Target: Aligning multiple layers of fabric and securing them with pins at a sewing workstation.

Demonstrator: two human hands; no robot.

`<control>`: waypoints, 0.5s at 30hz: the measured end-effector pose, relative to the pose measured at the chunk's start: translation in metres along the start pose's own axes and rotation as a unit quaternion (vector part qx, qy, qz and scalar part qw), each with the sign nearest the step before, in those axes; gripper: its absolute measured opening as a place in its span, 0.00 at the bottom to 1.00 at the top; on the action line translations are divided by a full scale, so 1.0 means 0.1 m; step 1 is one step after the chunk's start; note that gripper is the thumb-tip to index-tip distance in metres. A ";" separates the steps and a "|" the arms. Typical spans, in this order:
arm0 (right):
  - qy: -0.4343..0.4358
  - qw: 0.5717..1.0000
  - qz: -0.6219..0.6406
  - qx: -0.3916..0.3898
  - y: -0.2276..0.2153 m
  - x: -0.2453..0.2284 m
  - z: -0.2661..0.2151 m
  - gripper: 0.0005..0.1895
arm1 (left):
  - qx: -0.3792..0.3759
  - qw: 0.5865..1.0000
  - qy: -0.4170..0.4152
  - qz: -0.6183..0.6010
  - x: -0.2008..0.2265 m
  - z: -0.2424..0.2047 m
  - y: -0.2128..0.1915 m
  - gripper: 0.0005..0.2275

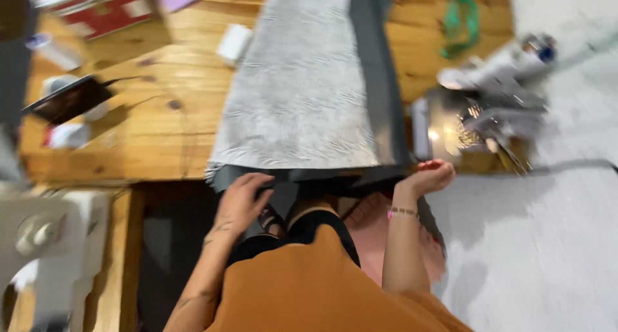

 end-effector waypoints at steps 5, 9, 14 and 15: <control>-0.075 0.975 0.148 0.150 -0.49 -0.60 1.16 0.06 | 0.038 0.999 0.033 0.010 0.26 0.20 0.17 0.14; 0.006 0.977 0.103 0.189 -0.81 0.28 2.56 0.12 | -0.060 0.995 0.036 0.073 0.51 0.69 0.70 0.15; 0.146 0.988 -0.033 -0.037 -0.23 0.47 3.01 0.06 | -0.072 0.973 0.171 0.135 1.40 1.19 1.00 0.15; 0.145 0.989 -0.028 -0.029 -0.21 0.41 3.10 0.06 | -0.077 0.971 0.179 0.138 1.60 1.30 1.07 0.15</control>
Point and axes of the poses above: each hand's wrist, its own z-axis towards the middle knuckle, its own y-axis out of the palm, x = y × z, the point moved 9 cm from there along z, towards the middle knuckle, and after that the axes turned 1 degree about z, right-handed, at the moved point
